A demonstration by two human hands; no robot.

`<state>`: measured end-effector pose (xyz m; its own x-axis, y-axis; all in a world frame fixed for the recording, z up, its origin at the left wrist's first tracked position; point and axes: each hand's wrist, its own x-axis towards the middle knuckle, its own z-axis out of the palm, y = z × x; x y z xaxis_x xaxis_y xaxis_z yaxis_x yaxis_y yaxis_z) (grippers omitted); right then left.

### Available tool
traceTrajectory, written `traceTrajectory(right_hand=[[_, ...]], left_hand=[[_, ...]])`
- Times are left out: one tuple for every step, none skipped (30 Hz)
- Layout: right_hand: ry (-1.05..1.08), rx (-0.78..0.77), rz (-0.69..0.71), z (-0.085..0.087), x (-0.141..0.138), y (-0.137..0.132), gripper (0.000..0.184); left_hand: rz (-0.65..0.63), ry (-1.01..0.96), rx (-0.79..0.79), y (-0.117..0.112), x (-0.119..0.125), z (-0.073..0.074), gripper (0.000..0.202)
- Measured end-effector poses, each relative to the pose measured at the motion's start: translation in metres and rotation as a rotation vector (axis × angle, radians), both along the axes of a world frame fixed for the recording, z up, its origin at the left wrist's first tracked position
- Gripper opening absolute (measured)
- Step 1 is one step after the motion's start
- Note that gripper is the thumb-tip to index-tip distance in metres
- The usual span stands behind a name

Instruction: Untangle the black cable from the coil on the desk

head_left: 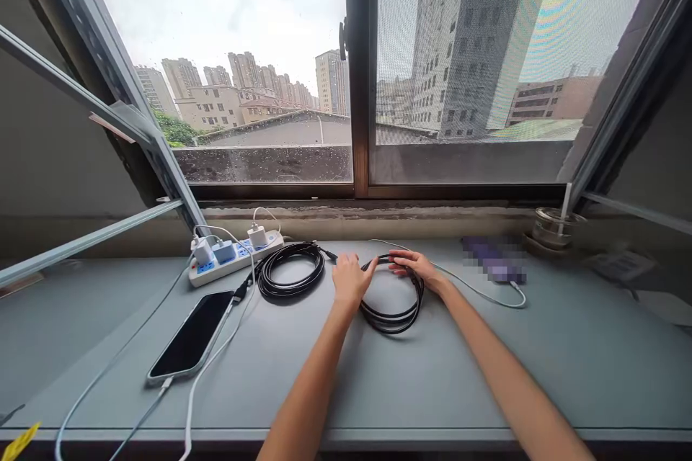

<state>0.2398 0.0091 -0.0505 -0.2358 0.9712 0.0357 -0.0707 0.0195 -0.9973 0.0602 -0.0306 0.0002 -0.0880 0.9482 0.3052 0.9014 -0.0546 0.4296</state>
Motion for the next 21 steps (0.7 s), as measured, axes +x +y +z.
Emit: traceTrajectory(right_hand=[[-0.049,0.030,-0.015,-0.001,-0.004,0.000,0.027],[-0.101,0.063,-0.034,-0.002,-0.008,0.000,0.025],[-0.154,0.100,-0.057,-0.002,-0.011,-0.001,0.024],[-0.208,0.142,-0.085,-0.002,-0.014,-0.001,0.022],[-0.262,0.187,-0.119,-0.001,-0.015,-0.002,0.021],[-0.317,0.236,-0.155,0.001,-0.016,-0.003,0.019],[-0.370,0.286,-0.195,0.003,-0.017,-0.005,0.018],[-0.419,0.335,-0.236,0.005,-0.017,-0.006,0.019],[-0.464,0.382,-0.274,0.008,-0.016,-0.008,0.021],[-0.502,0.423,-0.304,0.009,-0.016,-0.009,0.025],[-0.534,0.457,-0.325,0.010,-0.016,-0.010,0.030],[-0.559,0.482,-0.336,0.011,-0.016,-0.010,0.035],[-0.576,0.499,-0.336,0.010,-0.016,-0.010,0.038],[-0.587,0.507,-0.326,0.008,-0.017,-0.010,0.038],[-0.591,0.508,-0.311,0.005,-0.017,-0.009,0.036],[-0.589,0.503,-0.297,0.002,-0.018,-0.008,0.033],[-0.583,0.495,-0.288,-0.001,-0.018,-0.007,0.031],[-0.575,0.484,-0.286,-0.004,-0.018,-0.005,0.030],[-0.567,0.473,-0.294,-0.007,-0.018,-0.004,0.029],[-0.559,0.461,-0.309,-0.008,-0.018,-0.003,0.029],[-0.551,0.450,-0.329,-0.010,-0.019,-0.002,0.028]], left_hand=[[0.014,-0.011,-0.046,0.002,-0.004,-0.003,0.038],[0.015,-0.026,-0.089,0.003,-0.007,-0.005,0.034],[0.011,-0.045,-0.127,0.004,-0.009,-0.007,0.028],[0.004,-0.069,-0.159,0.005,-0.011,-0.008,0.022],[-0.001,-0.098,-0.188,0.006,-0.013,-0.009,0.019],[-0.002,-0.133,-0.214,0.007,-0.015,-0.009,0.018],[-0.003,-0.177,-0.236,0.008,-0.016,-0.008,0.018],[-0.008,-0.229,-0.258,0.009,-0.016,-0.007,0.020],[-0.019,-0.290,-0.280,0.010,-0.017,-0.006,0.022],[-0.035,-0.360,-0.303,0.011,-0.016,-0.005,0.024],[-0.053,-0.436,-0.326,0.013,-0.016,-0.004,0.024],[-0.072,-0.516,-0.345,0.014,-0.016,-0.003,0.023],[-0.087,-0.595,-0.356,0.016,-0.015,-0.002,0.022],[-0.099,-0.671,-0.357,0.017,-0.015,-0.001,0.022],[-0.108,-0.743,-0.348,0.018,-0.015,0.000,0.023],[-0.115,-0.810,-0.336,0.019,-0.016,0.001,0.025],[-0.122,-0.871,-0.325,0.020,-0.016,0.002,0.027],[-0.128,-0.925,-0.316,0.020,-0.017,0.003,0.029],[-0.132,-0.973,-0.313,0.020,-0.018,0.004,0.030],[-0.136,-1.015,-0.315,0.020,-0.019,0.005,0.031],[-0.139,-1.052,-0.322,0.019,-0.019,0.006,0.030]])
